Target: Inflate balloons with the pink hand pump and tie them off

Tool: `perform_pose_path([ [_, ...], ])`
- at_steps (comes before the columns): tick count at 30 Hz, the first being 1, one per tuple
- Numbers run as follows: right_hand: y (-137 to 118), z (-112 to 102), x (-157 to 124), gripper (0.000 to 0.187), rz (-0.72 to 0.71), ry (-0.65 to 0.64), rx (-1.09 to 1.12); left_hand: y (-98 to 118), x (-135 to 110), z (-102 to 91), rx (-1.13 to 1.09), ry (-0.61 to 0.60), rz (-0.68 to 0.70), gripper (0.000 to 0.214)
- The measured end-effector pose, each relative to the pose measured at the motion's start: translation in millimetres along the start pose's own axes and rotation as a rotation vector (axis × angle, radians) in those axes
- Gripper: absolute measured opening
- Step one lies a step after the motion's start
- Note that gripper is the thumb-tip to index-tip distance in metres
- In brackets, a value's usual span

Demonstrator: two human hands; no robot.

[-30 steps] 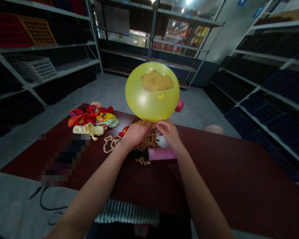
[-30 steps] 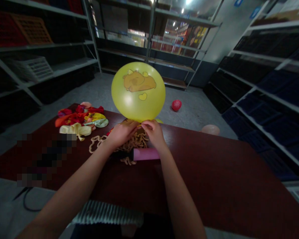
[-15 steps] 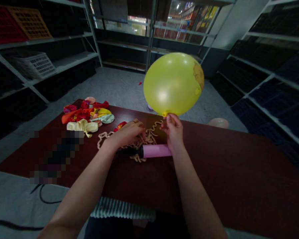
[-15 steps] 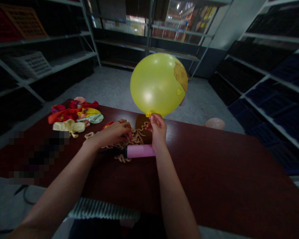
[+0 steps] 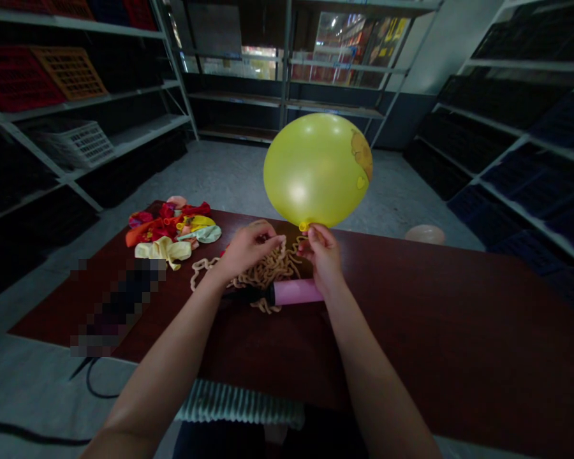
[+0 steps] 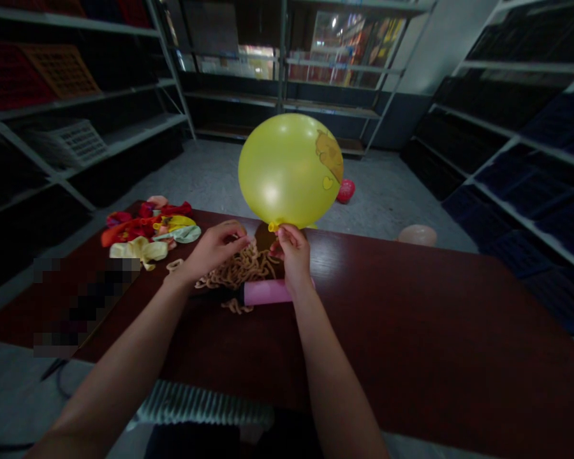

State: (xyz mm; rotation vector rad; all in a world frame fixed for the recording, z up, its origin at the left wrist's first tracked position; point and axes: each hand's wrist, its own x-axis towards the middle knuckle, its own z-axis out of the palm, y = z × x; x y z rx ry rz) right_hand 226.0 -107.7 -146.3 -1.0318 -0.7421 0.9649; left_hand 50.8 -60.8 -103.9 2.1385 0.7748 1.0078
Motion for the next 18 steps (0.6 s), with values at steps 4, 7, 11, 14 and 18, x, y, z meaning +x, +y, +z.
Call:
perform_pose_path([
  [4, -0.4, 1.5, -1.1, 0.035, -0.001, 0.0, -0.012, 12.6, -1.4, 12.2, -0.506, 0.05, -0.088, 0.032],
  [7, -0.8, 3.4, -2.4, 0.033, -0.008, 0.0, -0.017, 18.9, -1.8, 18.6, -0.768, 0.056, -0.287, 0.031],
  [11, -2.7, 8.6, -7.1, 0.03, -0.016, -0.04, -0.037, 16.3, -1.5, 19.8, -0.762, 0.092, -0.328, 0.031],
  [14, -3.7, 12.9, -10.7, 0.029, -0.015, -0.06, -0.014, 16.1, -2.7, 17.4, -0.493, 0.171, -0.124, 0.023],
  [18, -3.7, 17.4, -14.1, 0.028, -0.005, -0.062, 0.029, 23.1, -5.8, 15.1, -0.119, 0.277, 0.228, 0.018],
])
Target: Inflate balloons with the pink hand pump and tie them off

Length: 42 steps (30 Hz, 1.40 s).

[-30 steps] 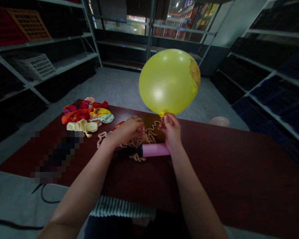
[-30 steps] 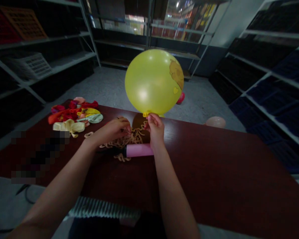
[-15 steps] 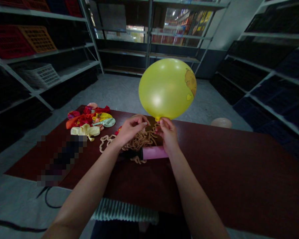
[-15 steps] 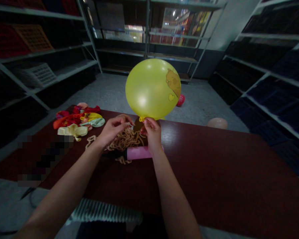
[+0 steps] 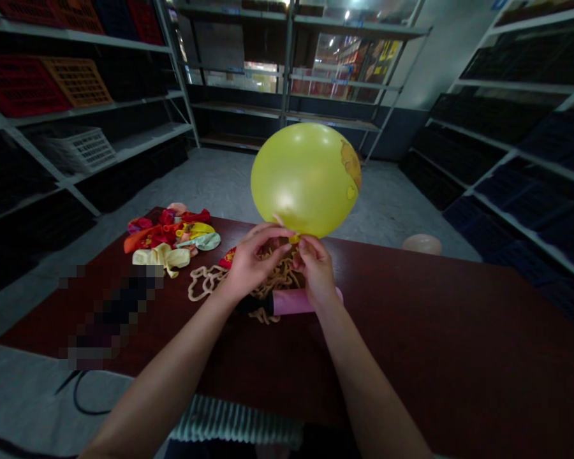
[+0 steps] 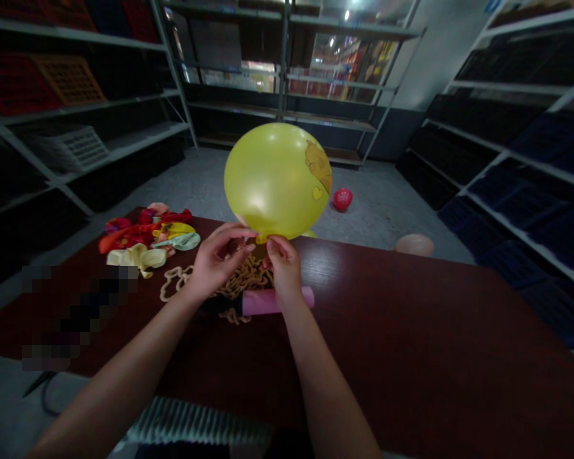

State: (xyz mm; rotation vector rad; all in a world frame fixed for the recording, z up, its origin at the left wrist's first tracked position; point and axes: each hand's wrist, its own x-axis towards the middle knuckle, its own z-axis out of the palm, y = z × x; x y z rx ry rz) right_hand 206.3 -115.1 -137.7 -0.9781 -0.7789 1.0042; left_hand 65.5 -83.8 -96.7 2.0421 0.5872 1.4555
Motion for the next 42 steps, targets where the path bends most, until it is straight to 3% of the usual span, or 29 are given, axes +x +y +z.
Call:
perform_pose_path([
  [3, -0.5, 3.7, -3.0, 0.026, 0.021, -0.042, 0.011, 3.3, -0.3, -0.7, 0.086, -0.041, 0.097, 0.028],
  [11, -6.3, 8.7, -10.9, 0.027, 0.117, -0.217, 0.157, -2.3, 0.6, -6.3, 0.104, -0.072, 0.105, 0.031],
  [18, -5.1, 10.7, -12.2, 0.026, 0.113, -0.229, 0.223, -7.4, -2.8, -7.2, 0.141, -0.041, 0.324, 0.025],
  [22, -7.5, 7.6, -10.9, 0.026, 0.077, -0.292, 0.157, -1.6, -4.1, -6.0, 0.097, 0.025, 0.268, 0.018],
  [26, -21.5, 3.2, -12.4, 0.038, 0.183, -0.365, 0.087, 3.1, -3.2, -6.1, 0.037, 0.066, 0.188, 0.015],
  [29, -35.1, -0.6, -14.1, 0.042, 0.202, -0.335, 0.118, 4.2, -1.9, -9.2, 0.08, 0.046, 0.199, 0.017],
  [32, -44.8, -4.3, -14.4, 0.038, 0.118, -0.299, 0.108, 3.7, -0.8, -13.1, 0.165, -0.012, 0.292, 0.019],
  [36, -49.6, -4.6, -14.5, 0.033, -0.037, -0.248, -0.137, 1.0, -1.3, -14.5, 0.276, -0.114, 0.378, 0.02],
  [42, -47.4, 0.7, -14.4, 0.035, -0.137, -0.13, -0.437, 2.5, -5.6, -8.9, 0.435, -0.24, 0.472, 0.016],
])
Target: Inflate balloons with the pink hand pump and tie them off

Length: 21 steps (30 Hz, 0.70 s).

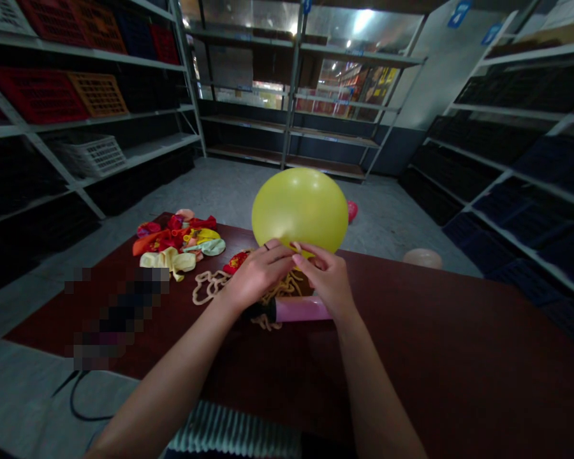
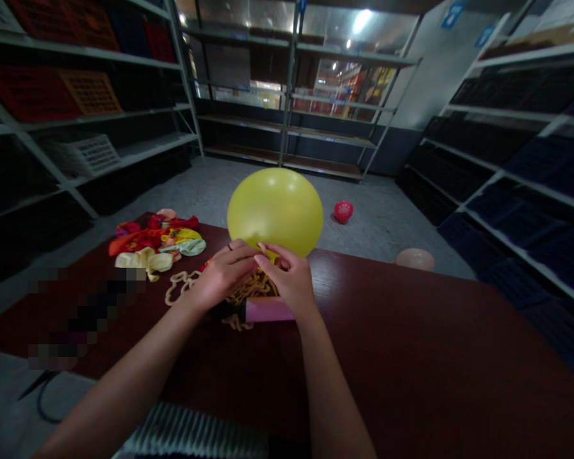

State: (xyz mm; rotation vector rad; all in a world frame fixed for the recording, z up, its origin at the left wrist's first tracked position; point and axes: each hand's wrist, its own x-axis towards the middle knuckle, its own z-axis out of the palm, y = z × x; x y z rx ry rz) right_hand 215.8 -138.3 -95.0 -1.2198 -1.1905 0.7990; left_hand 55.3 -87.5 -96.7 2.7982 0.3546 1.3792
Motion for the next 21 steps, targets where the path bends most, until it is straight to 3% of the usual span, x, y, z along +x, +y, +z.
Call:
perform_pose_path([
  [3, 2.7, 1.8, 0.0, 0.027, -0.04, 0.066, 0.008, 2.7, 0.1, 1.6, 0.015, -0.047, 0.052, 0.018],
  [5, 4.7, 2.7, -0.4, 0.025, -0.04, 0.093, 0.129, 1.9, -0.5, 2.5, -0.032, -0.014, 0.03, 0.02],
  [12, 4.7, 5.3, -2.9, 0.02, 0.062, -0.039, 0.628, -3.5, 0.0, 4.1, -0.255, 0.163, -0.165, 0.017],
  [21, 1.8, 7.5, -7.4, 0.022, -0.004, -0.132, 0.627, -5.8, 7.6, 5.4, -0.476, 0.375, -0.426, 0.007],
])
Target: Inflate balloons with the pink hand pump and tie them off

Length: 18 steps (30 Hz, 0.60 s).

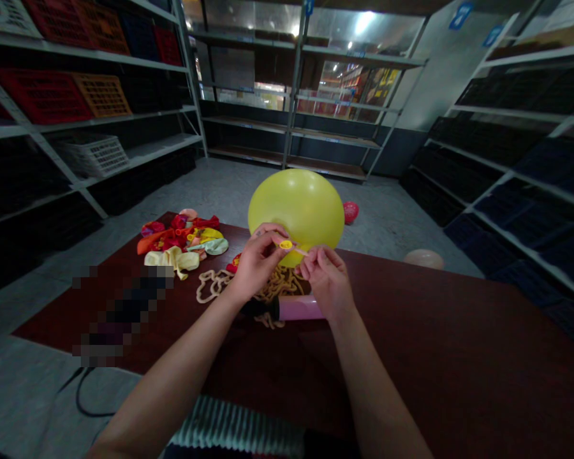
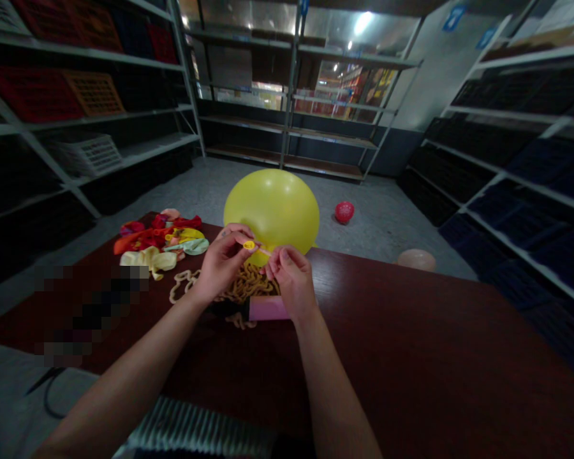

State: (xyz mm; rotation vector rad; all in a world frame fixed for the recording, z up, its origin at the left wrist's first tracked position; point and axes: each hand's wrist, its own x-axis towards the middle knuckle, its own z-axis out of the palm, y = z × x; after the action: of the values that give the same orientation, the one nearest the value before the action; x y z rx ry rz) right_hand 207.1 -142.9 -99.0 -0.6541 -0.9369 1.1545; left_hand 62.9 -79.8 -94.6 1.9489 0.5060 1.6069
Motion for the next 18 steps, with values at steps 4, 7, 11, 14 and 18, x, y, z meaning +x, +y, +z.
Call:
perform_pose_path([
  [4, -1.6, 5.6, -4.0, 0.028, -0.025, -0.095, -0.174, -4.8, -0.9, 2.8, -0.071, 0.085, -0.165, 0.011],
  [7, -2.5, 10.1, -5.8, 0.032, -0.033, -0.128, -0.386, -8.6, -3.4, 6.5, -0.145, 0.121, -0.277, 0.015],
  [11, 3.1, 12.7, -5.2, 0.028, -0.02, -0.092, -0.637, -10.8, -6.5, 12.1, -0.325, 0.162, -0.427, 0.017],
  [14, 9.3, 11.2, -4.3, 0.025, -0.073, -0.036, -0.811, -7.8, -7.4, 15.1, -0.486, 0.195, -0.534, 0.018],
  [18, 11.7, 9.8, -4.0, 0.022, -0.24, 0.018, -1.033, -1.1, -7.5, 18.3, -0.624, 0.232, -0.613, 0.016],
])
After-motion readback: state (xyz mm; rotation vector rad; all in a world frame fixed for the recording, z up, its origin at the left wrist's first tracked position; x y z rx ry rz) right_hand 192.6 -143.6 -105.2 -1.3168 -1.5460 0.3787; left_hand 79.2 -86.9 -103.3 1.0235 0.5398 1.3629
